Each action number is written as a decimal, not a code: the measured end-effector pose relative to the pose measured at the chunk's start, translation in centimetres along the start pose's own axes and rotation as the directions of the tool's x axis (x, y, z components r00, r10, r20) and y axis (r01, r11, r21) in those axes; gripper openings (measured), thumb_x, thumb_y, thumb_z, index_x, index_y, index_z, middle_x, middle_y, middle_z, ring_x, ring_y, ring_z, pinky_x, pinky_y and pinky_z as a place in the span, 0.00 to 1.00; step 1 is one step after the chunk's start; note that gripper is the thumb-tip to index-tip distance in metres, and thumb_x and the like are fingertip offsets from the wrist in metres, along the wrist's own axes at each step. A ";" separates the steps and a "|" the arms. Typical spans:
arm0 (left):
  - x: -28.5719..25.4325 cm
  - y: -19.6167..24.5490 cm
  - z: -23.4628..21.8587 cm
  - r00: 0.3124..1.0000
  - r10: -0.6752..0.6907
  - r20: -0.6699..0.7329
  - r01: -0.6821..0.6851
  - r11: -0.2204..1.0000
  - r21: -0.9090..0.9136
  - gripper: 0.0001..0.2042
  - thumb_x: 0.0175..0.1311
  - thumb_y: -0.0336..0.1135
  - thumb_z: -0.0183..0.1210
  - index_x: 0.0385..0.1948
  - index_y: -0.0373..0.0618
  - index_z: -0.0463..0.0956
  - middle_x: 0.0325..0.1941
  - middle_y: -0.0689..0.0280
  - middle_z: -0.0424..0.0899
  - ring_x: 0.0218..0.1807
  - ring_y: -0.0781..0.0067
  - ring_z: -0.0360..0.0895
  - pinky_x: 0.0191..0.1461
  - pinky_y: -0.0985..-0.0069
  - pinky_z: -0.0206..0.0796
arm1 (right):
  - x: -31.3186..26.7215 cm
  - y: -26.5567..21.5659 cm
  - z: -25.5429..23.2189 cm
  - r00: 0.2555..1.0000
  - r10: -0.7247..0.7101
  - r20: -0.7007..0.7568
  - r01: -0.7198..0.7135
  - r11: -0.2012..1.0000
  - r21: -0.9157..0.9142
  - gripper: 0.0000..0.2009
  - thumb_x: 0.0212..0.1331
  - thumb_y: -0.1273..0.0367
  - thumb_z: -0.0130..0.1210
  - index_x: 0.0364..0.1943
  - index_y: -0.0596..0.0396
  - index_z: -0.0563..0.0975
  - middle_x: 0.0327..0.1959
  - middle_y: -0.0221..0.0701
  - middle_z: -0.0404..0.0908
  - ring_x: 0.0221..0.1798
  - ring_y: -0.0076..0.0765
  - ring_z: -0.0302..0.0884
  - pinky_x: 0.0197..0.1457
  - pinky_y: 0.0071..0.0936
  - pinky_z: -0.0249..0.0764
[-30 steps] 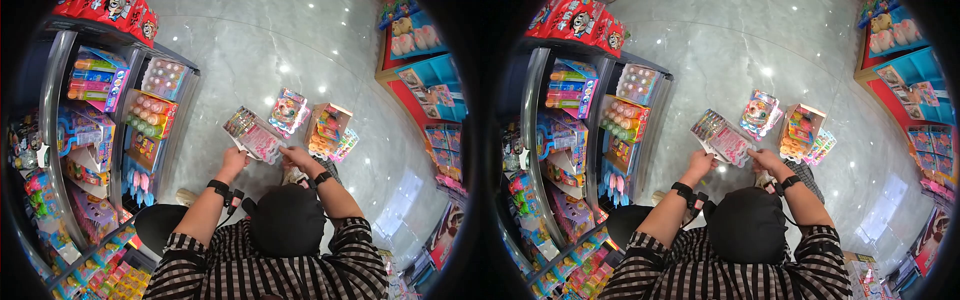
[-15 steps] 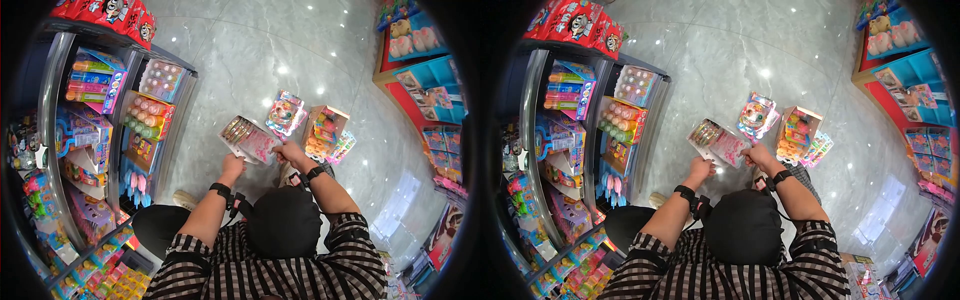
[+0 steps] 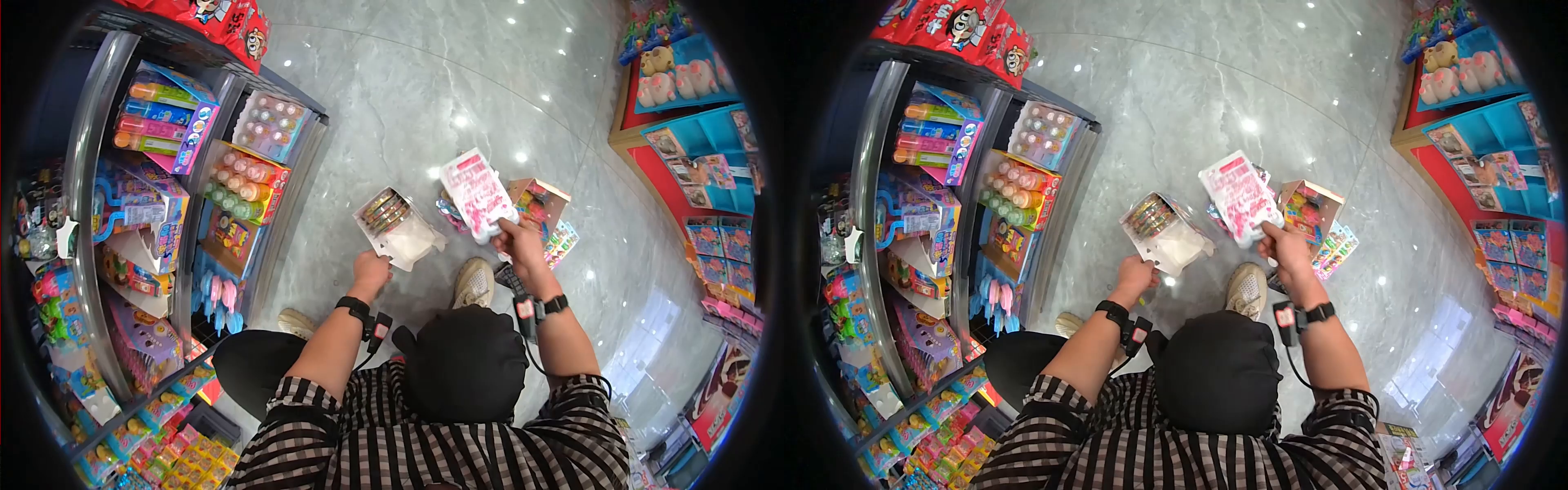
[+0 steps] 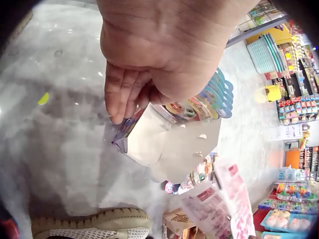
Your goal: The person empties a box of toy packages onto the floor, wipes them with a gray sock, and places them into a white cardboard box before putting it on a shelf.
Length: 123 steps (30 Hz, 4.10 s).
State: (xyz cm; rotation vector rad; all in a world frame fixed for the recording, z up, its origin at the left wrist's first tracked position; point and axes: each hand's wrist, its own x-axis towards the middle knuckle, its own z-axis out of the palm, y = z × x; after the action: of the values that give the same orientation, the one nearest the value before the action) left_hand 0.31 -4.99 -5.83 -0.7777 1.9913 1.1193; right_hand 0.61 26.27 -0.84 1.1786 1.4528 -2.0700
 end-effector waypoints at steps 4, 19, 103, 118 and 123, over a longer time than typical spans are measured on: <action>0.3 -0.7 -0.1 0.996 0.094 -0.003 -0.094 0.993 0.068 0.09 0.58 0.28 0.50 0.32 0.32 0.78 0.25 0.57 0.83 0.19 0.68 0.80 0.23 0.71 0.72 | 5.1 3.6 2.6 0.997 -0.029 -0.067 0.037 0.992 0.124 0.06 0.63 0.68 0.54 0.35 0.56 0.72 0.23 0.27 0.74 0.21 0.27 0.73 0.26 0.25 0.72; -1.0 1.7 -0.2 0.956 0.290 0.041 -0.280 0.863 0.421 0.12 0.55 0.36 0.53 0.34 0.40 0.80 0.35 0.47 0.82 0.41 0.43 0.78 0.48 0.54 0.69 | -0.1 -2.1 10.5 0.481 -0.454 0.750 0.838 -0.013 -0.545 0.38 0.40 0.69 0.70 0.61 0.55 0.65 0.57 0.40 0.69 0.61 0.47 0.66 0.64 0.40 0.65; -10.9 11.5 -3.7 0.832 0.555 -0.030 -0.555 0.832 0.006 0.37 0.56 0.32 0.56 0.68 0.37 0.46 0.64 0.45 0.65 0.58 0.52 0.73 0.61 0.64 0.65 | -3.3 -3.7 7.3 0.682 -0.419 0.599 0.637 0.743 -0.205 0.31 0.51 0.79 0.46 0.65 0.61 0.61 0.54 0.42 0.74 0.55 0.36 0.73 0.58 0.31 0.70; -12.4 14.0 -5.0 0.696 0.681 -0.227 -0.697 0.717 0.012 0.29 0.56 0.25 0.43 0.65 0.32 0.55 0.63 0.48 0.66 0.65 0.56 0.65 0.68 0.69 0.55 | -2.5 7.5 -15.1 0.690 -0.593 -0.415 0.416 0.794 -0.444 0.19 0.58 0.72 0.57 0.54 0.60 0.71 0.45 0.36 0.75 0.44 0.30 0.73 0.43 0.27 0.73; -11.6 13.0 -4.2 0.751 0.640 -0.161 -0.649 0.760 -0.006 0.31 0.56 0.25 0.42 0.66 0.33 0.53 0.65 0.47 0.64 0.68 0.54 0.62 0.69 0.69 0.53 | -3.5 20.2 -21.0 0.725 -0.579 -0.374 -0.138 0.410 -0.902 0.32 0.50 0.63 0.63 0.60 0.56 0.65 0.57 0.48 0.66 0.58 0.56 0.66 0.52 0.46 0.73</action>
State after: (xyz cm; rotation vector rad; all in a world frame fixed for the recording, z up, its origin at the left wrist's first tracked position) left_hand -4.43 -1.13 11.04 -0.1729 2.4542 1.5491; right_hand 25.51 36.12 -13.00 1.2128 2.6915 -0.5238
